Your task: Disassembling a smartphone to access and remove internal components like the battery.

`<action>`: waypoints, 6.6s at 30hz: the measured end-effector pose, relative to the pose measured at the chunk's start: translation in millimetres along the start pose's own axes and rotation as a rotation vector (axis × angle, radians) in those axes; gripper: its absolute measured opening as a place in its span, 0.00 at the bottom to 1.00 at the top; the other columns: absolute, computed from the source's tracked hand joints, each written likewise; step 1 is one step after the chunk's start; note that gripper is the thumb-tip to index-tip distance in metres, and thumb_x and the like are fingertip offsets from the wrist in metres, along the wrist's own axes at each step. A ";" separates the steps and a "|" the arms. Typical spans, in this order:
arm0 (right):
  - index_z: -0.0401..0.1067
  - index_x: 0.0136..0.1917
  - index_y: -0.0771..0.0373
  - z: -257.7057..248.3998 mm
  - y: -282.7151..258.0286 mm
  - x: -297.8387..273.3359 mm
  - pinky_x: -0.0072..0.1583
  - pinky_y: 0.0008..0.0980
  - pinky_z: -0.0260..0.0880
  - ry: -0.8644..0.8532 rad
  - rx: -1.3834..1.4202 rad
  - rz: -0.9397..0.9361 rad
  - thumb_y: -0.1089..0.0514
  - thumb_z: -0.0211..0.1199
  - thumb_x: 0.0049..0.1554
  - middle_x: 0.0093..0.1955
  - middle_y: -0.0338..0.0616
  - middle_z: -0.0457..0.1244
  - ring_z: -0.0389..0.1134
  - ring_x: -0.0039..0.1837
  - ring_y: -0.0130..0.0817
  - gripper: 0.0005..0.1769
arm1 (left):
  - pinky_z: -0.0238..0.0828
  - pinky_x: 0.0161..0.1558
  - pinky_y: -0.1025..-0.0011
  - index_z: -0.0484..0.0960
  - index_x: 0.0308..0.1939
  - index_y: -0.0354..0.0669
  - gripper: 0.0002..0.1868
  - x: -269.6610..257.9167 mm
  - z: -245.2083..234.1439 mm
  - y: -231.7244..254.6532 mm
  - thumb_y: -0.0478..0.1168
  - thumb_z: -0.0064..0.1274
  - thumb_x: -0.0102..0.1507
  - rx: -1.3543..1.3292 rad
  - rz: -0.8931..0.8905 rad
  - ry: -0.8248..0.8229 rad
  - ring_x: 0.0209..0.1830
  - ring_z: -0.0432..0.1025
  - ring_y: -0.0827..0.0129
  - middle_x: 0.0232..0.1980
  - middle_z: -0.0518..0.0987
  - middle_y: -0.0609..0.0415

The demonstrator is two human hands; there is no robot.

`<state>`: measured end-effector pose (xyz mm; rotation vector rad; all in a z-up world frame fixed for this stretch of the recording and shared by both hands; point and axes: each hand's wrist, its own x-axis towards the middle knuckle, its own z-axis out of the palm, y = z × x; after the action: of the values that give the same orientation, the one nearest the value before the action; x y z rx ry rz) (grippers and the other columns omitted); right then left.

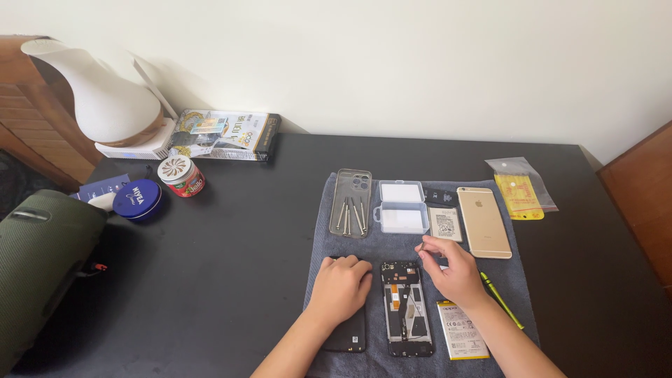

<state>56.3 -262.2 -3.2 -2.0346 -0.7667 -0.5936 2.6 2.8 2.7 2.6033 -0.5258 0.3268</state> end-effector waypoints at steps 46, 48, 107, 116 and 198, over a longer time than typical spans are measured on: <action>0.82 0.56 0.45 -34.9 -6.6 18.8 0.59 0.31 0.64 -0.826 -0.380 0.405 0.46 0.67 0.56 0.42 0.26 0.64 0.65 0.55 0.31 0.14 | 0.59 0.46 0.51 0.79 0.49 0.46 0.14 4.7 8.2 25.7 0.46 0.59 0.62 0.080 0.171 0.099 0.42 0.72 0.56 0.52 0.81 0.58; 0.81 0.55 0.44 -35.3 -7.1 18.6 0.59 0.30 0.64 -0.822 -0.366 0.409 0.45 0.68 0.56 0.42 0.26 0.65 0.65 0.55 0.30 0.14 | 0.59 0.47 0.51 0.79 0.49 0.46 0.14 4.5 7.7 26.0 0.45 0.60 0.62 0.079 0.168 0.097 0.42 0.72 0.56 0.52 0.81 0.57; 0.81 0.49 0.51 -2.1 33.1 141.1 0.51 0.36 0.64 -0.813 -0.551 0.435 0.51 0.65 0.52 0.44 0.33 0.66 0.67 0.52 0.34 0.11 | 0.58 0.37 0.54 0.74 0.61 0.37 0.23 2.2 -5.8 26.0 0.41 0.51 0.62 0.059 0.177 0.111 0.35 0.68 0.51 0.44 0.75 0.48; 0.81 0.53 0.47 -72.9 -12.8 110.3 0.59 0.33 0.68 -0.790 -0.543 0.451 0.49 0.58 0.57 0.46 0.29 0.67 0.68 0.55 0.26 0.14 | 0.57 0.36 0.55 0.75 0.58 0.38 0.20 1.8 -6.5 22.6 0.37 0.48 0.61 0.052 0.181 0.111 0.34 0.67 0.51 0.41 0.74 0.48; 0.77 0.57 0.66 -11.9 -22.6 8.4 0.55 0.28 0.75 0.182 0.079 0.497 0.63 0.66 0.58 0.46 0.46 0.73 0.76 0.49 0.33 0.14 | 0.58 0.55 0.43 0.80 0.53 0.40 0.24 -5.4 1.5 19.5 0.30 0.51 0.52 0.040 0.271 0.081 0.45 0.72 0.53 0.54 0.80 0.49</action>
<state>44.8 -259.9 20.9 -1.9645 -0.1586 -0.4419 -10.1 -12.3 7.3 2.5450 -0.8527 0.5324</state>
